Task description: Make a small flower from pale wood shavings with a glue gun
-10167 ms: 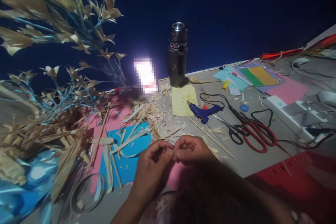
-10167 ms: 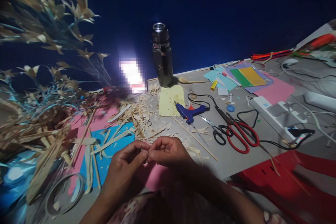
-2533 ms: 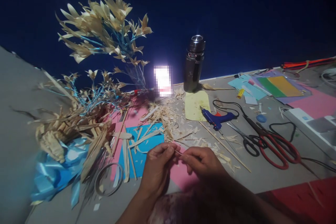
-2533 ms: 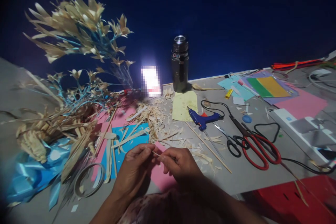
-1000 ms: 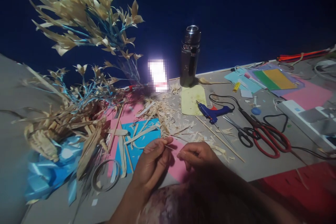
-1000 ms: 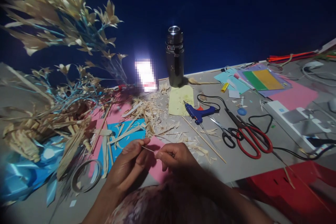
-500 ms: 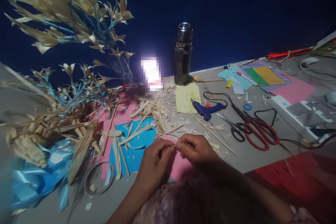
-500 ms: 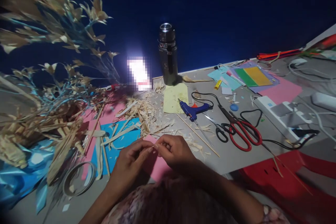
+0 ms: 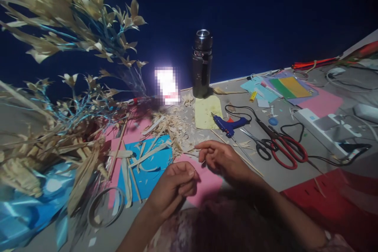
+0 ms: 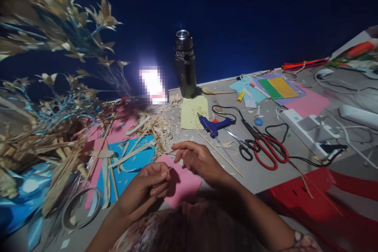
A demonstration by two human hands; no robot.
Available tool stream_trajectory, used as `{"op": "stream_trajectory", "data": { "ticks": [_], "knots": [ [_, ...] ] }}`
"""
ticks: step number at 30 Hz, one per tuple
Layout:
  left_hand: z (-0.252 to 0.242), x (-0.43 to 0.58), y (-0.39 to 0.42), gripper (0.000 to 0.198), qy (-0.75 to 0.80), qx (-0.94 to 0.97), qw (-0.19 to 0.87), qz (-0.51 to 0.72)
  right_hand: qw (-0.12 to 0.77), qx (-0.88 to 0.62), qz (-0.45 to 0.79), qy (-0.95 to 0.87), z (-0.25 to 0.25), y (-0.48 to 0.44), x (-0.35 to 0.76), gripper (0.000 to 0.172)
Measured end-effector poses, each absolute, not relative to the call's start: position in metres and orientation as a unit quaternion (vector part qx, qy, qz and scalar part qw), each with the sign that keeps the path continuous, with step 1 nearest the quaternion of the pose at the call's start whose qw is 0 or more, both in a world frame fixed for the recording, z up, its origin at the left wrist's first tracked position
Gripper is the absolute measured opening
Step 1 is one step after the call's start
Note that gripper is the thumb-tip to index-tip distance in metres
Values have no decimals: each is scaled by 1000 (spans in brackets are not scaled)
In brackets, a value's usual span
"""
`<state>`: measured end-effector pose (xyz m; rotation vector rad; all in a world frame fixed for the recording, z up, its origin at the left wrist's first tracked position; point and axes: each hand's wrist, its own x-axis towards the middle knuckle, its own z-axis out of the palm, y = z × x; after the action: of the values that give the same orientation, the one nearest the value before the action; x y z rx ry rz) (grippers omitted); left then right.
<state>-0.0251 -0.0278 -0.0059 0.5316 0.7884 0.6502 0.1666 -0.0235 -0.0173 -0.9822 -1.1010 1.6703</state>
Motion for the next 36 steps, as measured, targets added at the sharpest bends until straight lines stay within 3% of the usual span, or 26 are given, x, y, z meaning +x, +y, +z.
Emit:
{"op": "stream_trajectory", "data": {
  "ticks": [2,5,10,13,19,28,36],
  "knots": [
    [-6,-25,-27,22,356,232,853,303,406,-376,707,-441,-12,-25,166,49],
    [-8,-24,-26,22,350,226,860,295,437,-395,669,-454,-14,-27,159,24],
    [-13,-27,-29,26,400,263,829,290,478,-454,612,-436,-23,-23,157,22],
    [-15,-28,-31,27,434,275,803,302,501,-474,599,-407,-25,-21,159,30],
    [-10,-27,-29,26,428,249,795,350,535,-369,707,-277,-32,-22,156,50],
    [-15,-23,-31,24,431,241,797,347,475,-435,701,-306,-35,-26,147,27],
    [-17,-14,-27,34,392,232,833,314,472,-425,696,-334,-29,-22,141,27]
  ]
}}
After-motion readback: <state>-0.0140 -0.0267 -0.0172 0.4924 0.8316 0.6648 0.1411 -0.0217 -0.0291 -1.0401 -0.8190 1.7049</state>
